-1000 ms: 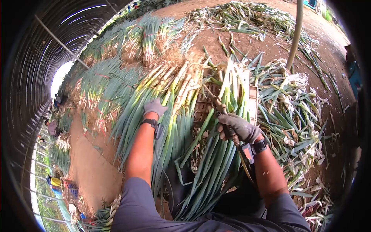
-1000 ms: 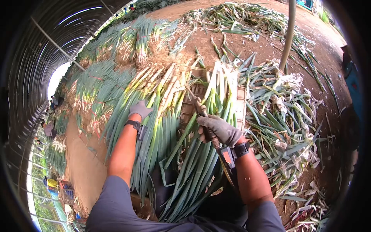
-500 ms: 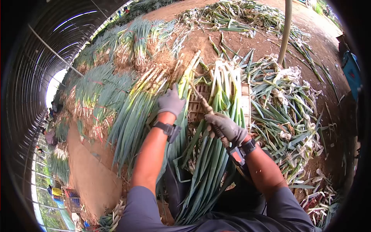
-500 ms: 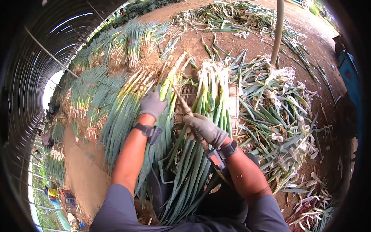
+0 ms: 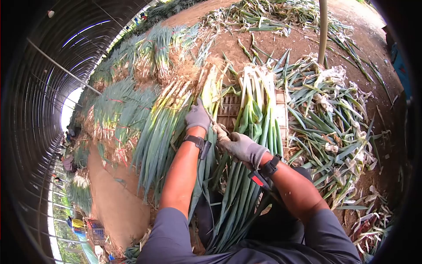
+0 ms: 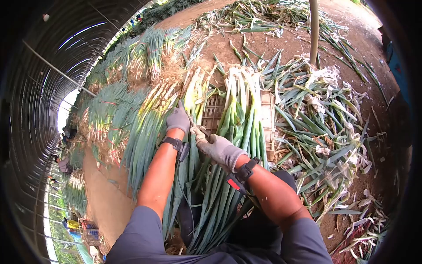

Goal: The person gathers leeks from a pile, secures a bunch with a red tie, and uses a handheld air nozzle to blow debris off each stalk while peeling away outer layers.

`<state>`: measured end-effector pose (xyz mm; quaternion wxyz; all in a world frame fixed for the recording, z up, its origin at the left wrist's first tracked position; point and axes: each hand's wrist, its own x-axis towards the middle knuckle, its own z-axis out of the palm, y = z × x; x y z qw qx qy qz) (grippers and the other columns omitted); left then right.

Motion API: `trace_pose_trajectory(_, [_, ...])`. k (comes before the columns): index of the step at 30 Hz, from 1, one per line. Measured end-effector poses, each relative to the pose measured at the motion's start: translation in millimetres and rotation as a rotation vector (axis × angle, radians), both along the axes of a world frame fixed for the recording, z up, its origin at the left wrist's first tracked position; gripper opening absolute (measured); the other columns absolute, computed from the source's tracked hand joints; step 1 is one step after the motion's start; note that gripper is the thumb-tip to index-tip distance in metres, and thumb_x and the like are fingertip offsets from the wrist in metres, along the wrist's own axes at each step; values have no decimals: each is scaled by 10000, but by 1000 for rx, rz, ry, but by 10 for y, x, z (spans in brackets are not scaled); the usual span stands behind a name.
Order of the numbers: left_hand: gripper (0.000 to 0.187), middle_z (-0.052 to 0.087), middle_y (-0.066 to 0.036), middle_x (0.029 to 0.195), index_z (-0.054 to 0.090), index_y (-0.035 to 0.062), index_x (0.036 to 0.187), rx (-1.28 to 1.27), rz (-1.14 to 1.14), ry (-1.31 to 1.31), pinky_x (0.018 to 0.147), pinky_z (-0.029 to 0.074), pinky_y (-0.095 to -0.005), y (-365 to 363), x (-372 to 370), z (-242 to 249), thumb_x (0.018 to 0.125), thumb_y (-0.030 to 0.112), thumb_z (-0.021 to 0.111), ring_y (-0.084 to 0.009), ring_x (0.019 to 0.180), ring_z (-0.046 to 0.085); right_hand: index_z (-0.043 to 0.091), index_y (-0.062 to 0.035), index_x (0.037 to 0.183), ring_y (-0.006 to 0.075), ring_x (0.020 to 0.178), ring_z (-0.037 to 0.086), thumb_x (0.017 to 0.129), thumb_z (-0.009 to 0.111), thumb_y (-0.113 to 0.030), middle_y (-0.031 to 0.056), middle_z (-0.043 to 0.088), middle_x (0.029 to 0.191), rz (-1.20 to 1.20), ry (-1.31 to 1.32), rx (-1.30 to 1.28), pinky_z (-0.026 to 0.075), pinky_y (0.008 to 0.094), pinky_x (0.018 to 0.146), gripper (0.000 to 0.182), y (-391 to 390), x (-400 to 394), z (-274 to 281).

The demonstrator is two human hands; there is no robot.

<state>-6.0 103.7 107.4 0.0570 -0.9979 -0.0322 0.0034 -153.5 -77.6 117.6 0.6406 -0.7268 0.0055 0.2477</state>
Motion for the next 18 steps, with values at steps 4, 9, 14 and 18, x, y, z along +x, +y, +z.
trace_pose_trajectory(4, [698,578,-206,1230,465,68,1307,35,-23,-133,857,565,-443,66,-65,-110,794,397,806,-353,1011,694,630,29,961,182,559,600,912,504,-688,91,600,690,33,-11,-10,480,339,523,729,26,123,-91])
trace_pose_trajectory(9, [645,588,-181,1217,546,79,1190,203,-125,-256,818,563,-458,171,-67,-282,769,494,806,-324,1002,691,634,46,1017,193,611,636,903,613,-537,112,656,734,-1,-40,25,494,354,515,595,60,263,-325])
trace_pose_trajectory(14, [646,638,-151,1124,573,73,1142,270,-140,-201,766,555,-433,271,44,-526,789,587,746,-315,934,709,625,49,1037,193,596,628,894,616,-566,120,667,764,-20,14,50,491,347,512,632,71,376,-413])
trace_pose_trajectory(18, [628,673,-152,1058,561,82,1181,247,-83,-223,776,556,-421,225,66,-620,826,576,715,-298,931,714,628,43,991,190,537,591,887,618,-587,113,649,716,-105,50,168,473,346,489,639,50,349,-241])
